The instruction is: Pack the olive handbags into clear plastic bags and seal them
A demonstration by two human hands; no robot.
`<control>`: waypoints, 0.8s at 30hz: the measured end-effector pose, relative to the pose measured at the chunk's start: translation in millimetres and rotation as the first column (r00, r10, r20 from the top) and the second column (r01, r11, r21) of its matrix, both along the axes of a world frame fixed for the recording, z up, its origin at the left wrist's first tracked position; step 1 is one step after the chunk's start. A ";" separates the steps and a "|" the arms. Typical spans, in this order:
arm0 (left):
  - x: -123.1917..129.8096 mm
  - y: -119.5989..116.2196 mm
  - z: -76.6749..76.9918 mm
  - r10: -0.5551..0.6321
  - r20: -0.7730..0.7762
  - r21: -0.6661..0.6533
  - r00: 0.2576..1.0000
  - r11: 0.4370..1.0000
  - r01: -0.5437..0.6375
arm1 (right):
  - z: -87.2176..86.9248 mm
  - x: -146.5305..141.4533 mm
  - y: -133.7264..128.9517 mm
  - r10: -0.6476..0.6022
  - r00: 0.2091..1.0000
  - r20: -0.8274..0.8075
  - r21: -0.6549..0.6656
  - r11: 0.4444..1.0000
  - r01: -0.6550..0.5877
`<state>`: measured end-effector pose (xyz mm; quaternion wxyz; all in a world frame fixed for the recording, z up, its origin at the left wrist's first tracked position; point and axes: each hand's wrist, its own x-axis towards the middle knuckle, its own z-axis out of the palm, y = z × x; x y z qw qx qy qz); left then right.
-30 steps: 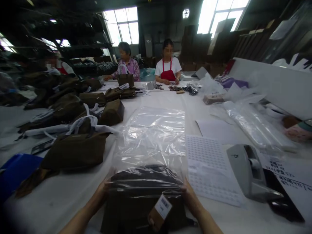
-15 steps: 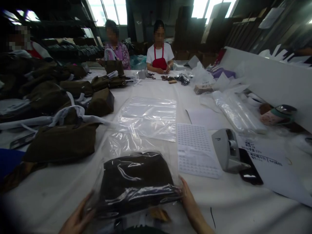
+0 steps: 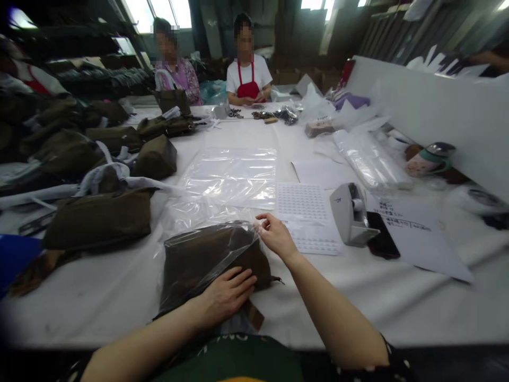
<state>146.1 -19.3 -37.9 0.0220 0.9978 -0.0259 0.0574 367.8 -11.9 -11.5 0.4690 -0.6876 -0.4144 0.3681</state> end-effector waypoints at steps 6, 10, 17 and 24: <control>-8.8 -3.5 3.4 -0.019 -0.065 0.064 0.998 0.998 0.023 | -2.6 9.6 1.9 0.021 0.990 -0.142 0.015 1.000 -0.020; -11.9 -12.4 8.8 -0.050 -0.023 -0.053 0.999 0.997 0.048 | -10.8 12.8 -4.2 0.027 0.980 -0.198 0.018 1.000 -0.024; -4.9 -23.5 14.7 0.484 -0.084 -0.701 0.871 0.593 -0.397 | -12.7 17.3 -13.9 0.057 0.994 -0.094 0.094 0.994 -0.049; 34.8 -32.5 15.9 0.674 -0.581 -0.785 0.456 -0.613 -0.094 | -7.3 -15.4 -54.6 -0.165 0.927 0.337 0.478 0.878 -0.018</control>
